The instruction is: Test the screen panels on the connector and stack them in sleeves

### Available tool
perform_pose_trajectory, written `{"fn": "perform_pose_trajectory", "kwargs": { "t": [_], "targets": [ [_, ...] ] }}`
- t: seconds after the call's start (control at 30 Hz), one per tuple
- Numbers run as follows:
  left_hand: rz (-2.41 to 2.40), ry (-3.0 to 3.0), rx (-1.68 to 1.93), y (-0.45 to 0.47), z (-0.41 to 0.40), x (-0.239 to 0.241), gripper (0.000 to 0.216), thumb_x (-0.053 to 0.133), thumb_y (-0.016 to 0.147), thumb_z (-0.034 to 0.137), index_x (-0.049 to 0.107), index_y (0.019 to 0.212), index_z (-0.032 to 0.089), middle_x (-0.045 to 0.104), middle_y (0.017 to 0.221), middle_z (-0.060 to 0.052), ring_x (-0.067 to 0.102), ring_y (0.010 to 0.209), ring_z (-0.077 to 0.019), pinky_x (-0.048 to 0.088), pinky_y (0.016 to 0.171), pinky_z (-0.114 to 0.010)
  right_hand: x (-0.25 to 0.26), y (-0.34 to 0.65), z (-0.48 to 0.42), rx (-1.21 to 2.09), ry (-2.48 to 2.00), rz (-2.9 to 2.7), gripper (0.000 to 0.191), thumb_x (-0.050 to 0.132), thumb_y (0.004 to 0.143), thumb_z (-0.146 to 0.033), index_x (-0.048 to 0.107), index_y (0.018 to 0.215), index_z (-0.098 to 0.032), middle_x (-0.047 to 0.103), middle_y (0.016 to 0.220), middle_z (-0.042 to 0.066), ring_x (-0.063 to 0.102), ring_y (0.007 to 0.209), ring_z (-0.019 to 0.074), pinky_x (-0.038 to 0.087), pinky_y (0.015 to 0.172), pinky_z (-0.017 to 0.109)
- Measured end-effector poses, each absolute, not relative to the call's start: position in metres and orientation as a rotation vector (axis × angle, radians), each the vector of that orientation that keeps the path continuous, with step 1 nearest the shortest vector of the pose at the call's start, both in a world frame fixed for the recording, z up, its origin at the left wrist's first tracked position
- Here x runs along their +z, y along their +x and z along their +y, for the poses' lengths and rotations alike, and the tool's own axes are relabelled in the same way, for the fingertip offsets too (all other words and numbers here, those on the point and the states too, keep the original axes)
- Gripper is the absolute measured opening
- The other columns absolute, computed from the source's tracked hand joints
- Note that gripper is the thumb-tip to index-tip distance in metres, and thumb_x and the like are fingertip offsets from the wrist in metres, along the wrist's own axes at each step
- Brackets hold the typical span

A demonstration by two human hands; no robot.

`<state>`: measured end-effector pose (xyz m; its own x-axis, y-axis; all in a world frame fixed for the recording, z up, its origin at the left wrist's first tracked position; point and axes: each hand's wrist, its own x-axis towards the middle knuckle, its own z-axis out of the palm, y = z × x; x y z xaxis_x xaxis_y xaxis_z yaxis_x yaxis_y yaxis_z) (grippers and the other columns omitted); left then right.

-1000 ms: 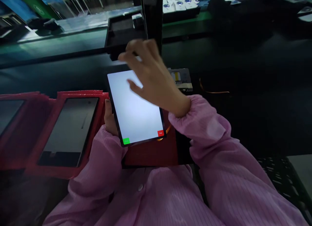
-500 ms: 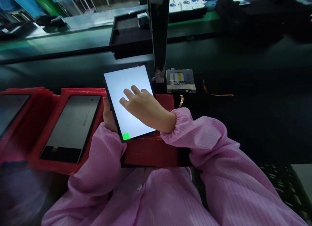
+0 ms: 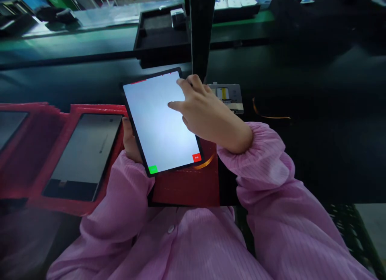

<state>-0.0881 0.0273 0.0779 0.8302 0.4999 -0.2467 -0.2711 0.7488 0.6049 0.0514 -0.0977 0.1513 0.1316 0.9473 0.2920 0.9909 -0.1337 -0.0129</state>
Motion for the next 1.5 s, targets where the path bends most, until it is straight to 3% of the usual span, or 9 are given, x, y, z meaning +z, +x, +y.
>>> {"fn": "perform_pose_trajectory", "kwargs": {
  "t": [0.1, 0.2, 0.4, 0.6, 0.77, 1.0, 1.17, 1.3, 1.5],
  "targets": [
    [0.39, 0.585, 0.438, -0.091, 0.031, 0.075, 0.08, 0.012, 0.093, 0.07, 0.055, 0.137, 0.019, 0.07, 0.122, -0.007, 0.055, 0.127, -0.0319, 0.048, 0.102, -0.044, 0.156, 0.051, -0.098, -0.281, -2.195, -1.814, 0.044, 0.049, 0.093, -0.015, 0.053, 0.137, -0.016, 0.047, 0.141, 0.017, 0.044, 0.128, 0.0384, 0.045, 0.1, 0.057],
    [0.357, 0.597, 0.447, -0.093, 0.033, 0.069, 0.071, 0.014, 0.096, 0.065, 0.058, 0.133, 0.023, 0.071, 0.12, -0.002, 0.058, 0.123, -0.0285, 0.047, 0.104, -0.041, 0.158, 0.057, -0.096, -0.156, -2.316, -1.511, 0.057, 0.051, 0.094, -0.025, 0.036, 0.148, -0.01, 0.064, 0.116, 0.017, 0.06, 0.106, 0.0356, 0.05, 0.092, 0.058],
    [0.352, 0.628, 0.53, -0.093, 0.032, 0.056, 0.062, 0.02, 0.098, 0.061, 0.065, 0.119, 0.024, 0.071, 0.12, -0.001, 0.063, 0.116, -0.0227, 0.051, 0.099, -0.037, 0.144, 0.075, -0.083, 0.241, -2.206, -1.405, 0.072, 0.057, 0.091, -0.025, 0.022, 0.153, -0.018, 0.063, 0.069, -0.003, 0.064, 0.065, 0.0204, 0.055, 0.07, 0.037],
    [0.518, 0.688, 0.344, -0.09, 0.038, 0.055, 0.07, 0.021, 0.094, 0.068, 0.065, 0.116, 0.019, 0.069, 0.122, -0.008, 0.053, 0.131, -0.0268, 0.049, 0.105, -0.041, 0.171, 0.065, -0.095, 0.394, -1.988, -1.145, 0.078, 0.066, 0.082, -0.009, 0.027, 0.15, -0.02, 0.058, 0.06, -0.007, 0.06, 0.051, 0.0164, 0.047, 0.044, 0.025],
    [0.55, 0.771, 0.12, -0.085, 0.041, 0.046, 0.07, 0.024, 0.091, 0.072, 0.061, 0.118, 0.018, 0.067, 0.122, -0.013, 0.057, 0.126, -0.0283, 0.042, 0.109, -0.047, 0.19, 0.06, -0.116, 0.449, -1.972, -1.064, 0.086, 0.07, 0.077, -0.006, 0.027, 0.15, -0.02, 0.059, 0.055, -0.008, 0.062, 0.048, 0.0187, 0.045, 0.037, 0.025],
    [0.598, 1.152, 0.314, -0.083, 0.039, 0.028, 0.061, 0.038, 0.089, 0.07, 0.061, 0.114, 0.019, 0.065, 0.122, -0.013, 0.064, 0.113, -0.0262, 0.046, 0.104, -0.047, 0.177, 0.062, -0.107, 0.452, -2.193, -1.264, 0.084, 0.061, 0.074, -0.003, 0.029, 0.15, -0.014, 0.062, 0.055, -0.007, 0.063, 0.052, 0.0187, 0.049, 0.051, 0.028],
    [0.323, 1.636, 0.791, -0.087, 0.038, 0.024, 0.053, 0.037, 0.092, 0.065, 0.062, 0.118, 0.026, 0.061, 0.13, -0.008, 0.057, 0.124, -0.0247, 0.047, 0.103, -0.045, 0.159, 0.062, -0.092, 0.435, -2.212, -1.409, 0.081, 0.053, 0.072, -0.005, 0.028, 0.15, -0.006, 0.055, 0.051, -0.007, 0.061, 0.052, 0.018, 0.048, 0.056, 0.029],
    [-0.197, 2.138, 1.234, -0.097, 0.033, 0.033, 0.053, 0.031, 0.096, 0.058, 0.051, 0.137, 0.03, 0.055, 0.142, -0.004, 0.049, 0.134, -0.0265, 0.042, 0.11, -0.048, 0.153, 0.055, -0.086, 0.368, -2.128, -1.394, 0.073, 0.058, 0.079, -0.012, 0.031, 0.147, -0.011, 0.055, 0.054, -0.006, 0.064, 0.066, 0.0212, 0.049, 0.071, 0.031],
    [-0.553, 2.383, 1.329, -0.104, 0.02, 0.04, 0.054, 0.025, 0.099, 0.051, 0.053, 0.136, 0.024, 0.055, 0.144, -0.006, 0.043, 0.141, -0.025, 0.035, 0.117, -0.044, 0.146, 0.051, -0.08, 0.489, -1.98, -1.35, 0.067, 0.064, 0.083, -0.011, 0.034, 0.143, -0.019, 0.056, 0.058, -0.008, 0.059, 0.057, 0.0155, 0.047, 0.063, 0.027]
  ]
}}
